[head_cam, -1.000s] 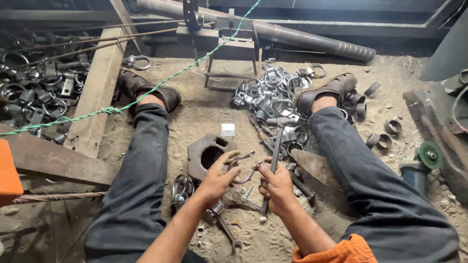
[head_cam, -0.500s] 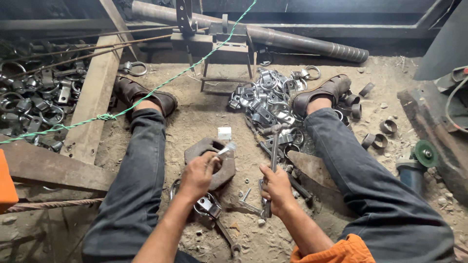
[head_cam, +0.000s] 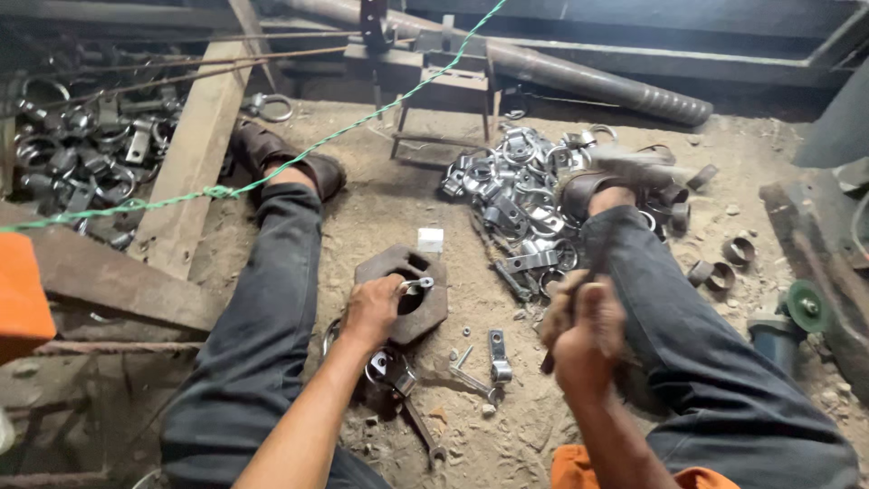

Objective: The person sits on the floor and assembles metal hardware components using a hammer and wrench. They strike parts on a metal block, insert pins, and tighten nuts to join pieces together.

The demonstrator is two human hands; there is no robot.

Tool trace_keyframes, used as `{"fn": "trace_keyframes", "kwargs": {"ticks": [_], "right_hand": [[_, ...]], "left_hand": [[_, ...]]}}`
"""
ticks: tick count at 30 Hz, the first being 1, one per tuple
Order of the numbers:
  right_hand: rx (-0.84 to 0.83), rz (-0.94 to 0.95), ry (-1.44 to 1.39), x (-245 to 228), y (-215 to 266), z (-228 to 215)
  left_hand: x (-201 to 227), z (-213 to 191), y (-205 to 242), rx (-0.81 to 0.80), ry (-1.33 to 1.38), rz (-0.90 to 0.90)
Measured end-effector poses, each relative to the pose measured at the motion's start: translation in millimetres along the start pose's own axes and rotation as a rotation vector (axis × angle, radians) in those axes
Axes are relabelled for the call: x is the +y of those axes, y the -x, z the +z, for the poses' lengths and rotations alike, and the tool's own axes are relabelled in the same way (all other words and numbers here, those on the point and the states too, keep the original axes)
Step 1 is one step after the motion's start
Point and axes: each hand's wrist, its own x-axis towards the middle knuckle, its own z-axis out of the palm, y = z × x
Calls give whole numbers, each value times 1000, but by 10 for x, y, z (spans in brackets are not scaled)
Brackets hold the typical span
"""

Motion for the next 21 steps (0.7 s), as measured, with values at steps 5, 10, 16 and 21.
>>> {"fn": "trace_keyframes", "kwargs": {"ticks": [5, 10, 16, 21], "right_hand": [[96, -554, 224, 741, 75, 37], [17, 729, 221, 1337, 491, 299], [110, 657, 289, 776, 27, -76], [130, 444, 189, 768, 96, -140]], "left_hand": [[-13, 8, 7, 24, 45, 15], [-7, -37, 13, -10, 31, -6], [87, -157, -2, -48, 54, -36], [38, -128, -36, -41, 22, -18]]}}
